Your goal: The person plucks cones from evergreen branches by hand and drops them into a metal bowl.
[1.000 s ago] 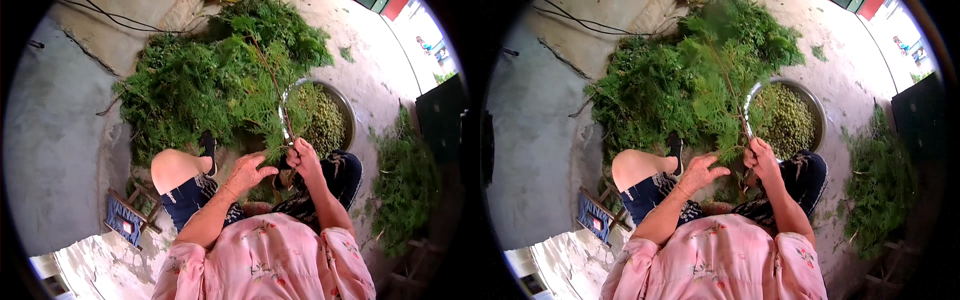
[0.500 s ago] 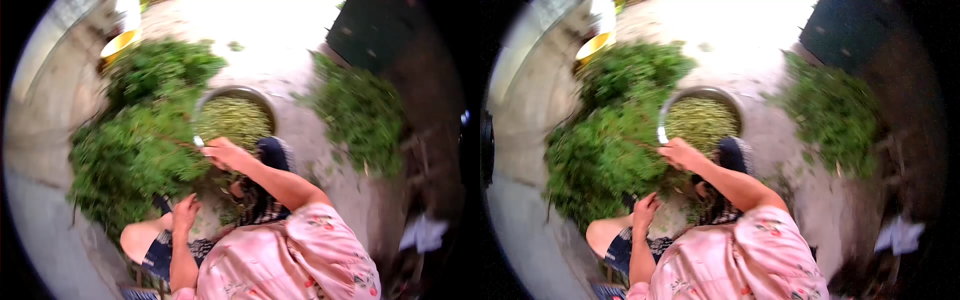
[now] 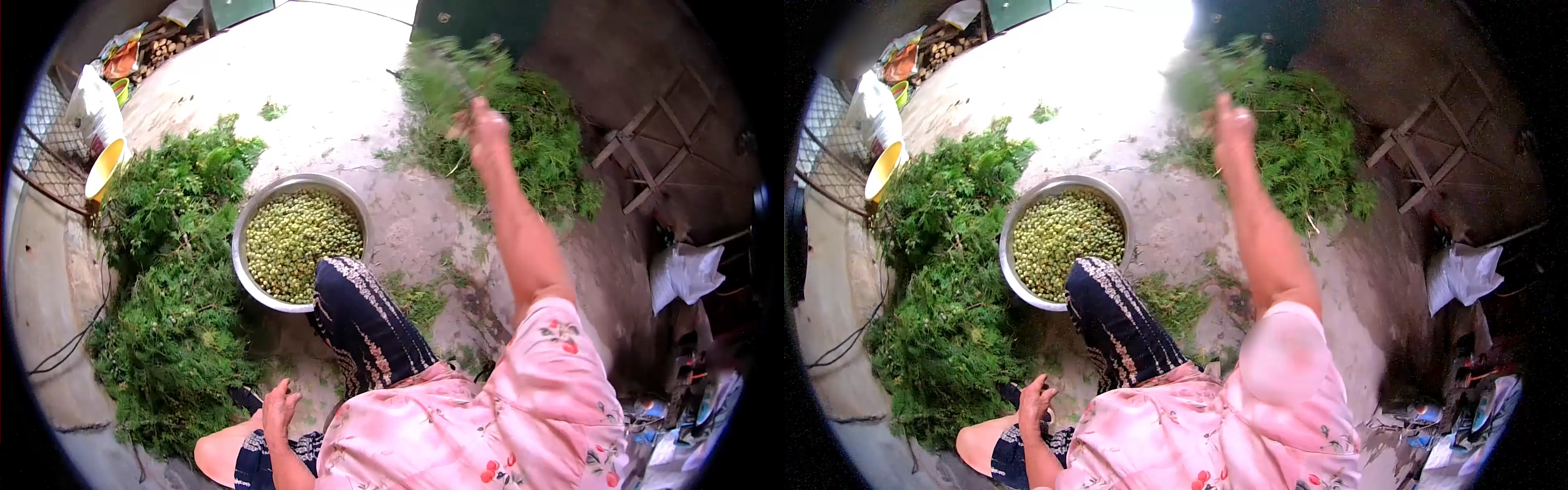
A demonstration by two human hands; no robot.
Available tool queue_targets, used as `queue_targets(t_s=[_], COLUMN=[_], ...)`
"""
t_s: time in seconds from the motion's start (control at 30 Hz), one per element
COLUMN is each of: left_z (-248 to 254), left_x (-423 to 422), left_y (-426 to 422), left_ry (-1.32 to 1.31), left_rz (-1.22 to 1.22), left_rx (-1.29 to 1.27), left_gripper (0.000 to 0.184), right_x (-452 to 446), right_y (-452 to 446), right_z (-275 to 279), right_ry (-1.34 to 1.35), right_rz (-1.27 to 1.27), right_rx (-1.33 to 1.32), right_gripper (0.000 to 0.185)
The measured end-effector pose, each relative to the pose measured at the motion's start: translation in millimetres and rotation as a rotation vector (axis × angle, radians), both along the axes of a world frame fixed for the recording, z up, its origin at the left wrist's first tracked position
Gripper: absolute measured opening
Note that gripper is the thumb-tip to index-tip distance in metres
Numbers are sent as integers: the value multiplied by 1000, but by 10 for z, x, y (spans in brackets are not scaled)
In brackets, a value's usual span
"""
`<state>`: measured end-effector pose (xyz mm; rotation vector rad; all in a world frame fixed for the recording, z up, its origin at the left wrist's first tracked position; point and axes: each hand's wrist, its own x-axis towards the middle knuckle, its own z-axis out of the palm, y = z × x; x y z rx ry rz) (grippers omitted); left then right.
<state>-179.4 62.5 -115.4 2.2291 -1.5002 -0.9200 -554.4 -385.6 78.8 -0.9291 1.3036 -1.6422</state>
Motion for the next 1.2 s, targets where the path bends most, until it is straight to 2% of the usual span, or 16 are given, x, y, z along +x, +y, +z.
queue_targets(t_s=[0.07,0.13,0.23,0.43,0.57,0.63,0.67,0.7,0.73,0.77,0.8,0.83,0.93,1.0,1.13,1.2], left_z=[-38,-75,-88,129,553,764,848,1119,1157,1020,1158,1239,1231,1035,970,897], left_x=[22,30,16,48,86,140,156,130,170,275,217,241,360,400,53,-41], left_y=[-18,-36,-54,-81,-109,-32,29,89,230,440,564,676,1179,1606,1968,2006], left_ry=[-4,29,58,103,108,0,177,160,46,-118,264,277,19,47,-266,-94], left_rz=[-5,11,-15,14,157,221,389,444,485,515,843,945,1199,1310,935,978], left_rx=[19,85,66,18,-129,-209,-197,-237,-360,-472,-546,-768,-1046,-1049,-645,-645], left_gripper=[43,45,46,47,46,35,26,21,19,15,16,20,31,25,25,28], right_x=[-469,-903,-836,674,1675,2152,2357,2528,2689,2849,2985,3121,3491,3640,3789,3805], right_y=[-218,-405,-202,453,1029,1376,1547,1733,1874,2053,2208,2304,2528,2604,2910,3163], right_z=[29,-208,-569,-1072,-835,-696,-590,-497,-476,-461,-421,-452,-650,-754,-955,-886], right_ry=[123,245,217,120,154,182,246,253,361,235,174,279,373,565,711,759], right_rz=[-436,-607,-332,152,534,668,739,833,920,1012,1097,1166,1304,1446,1599,1739], right_rx=[-232,-139,8,117,90,46,92,91,20,-14,-5,-44,-125,-138,-136,-171], right_gripper=[25,26,21,14,19,27,34,37,35,33,29,23,15,17,17,16])
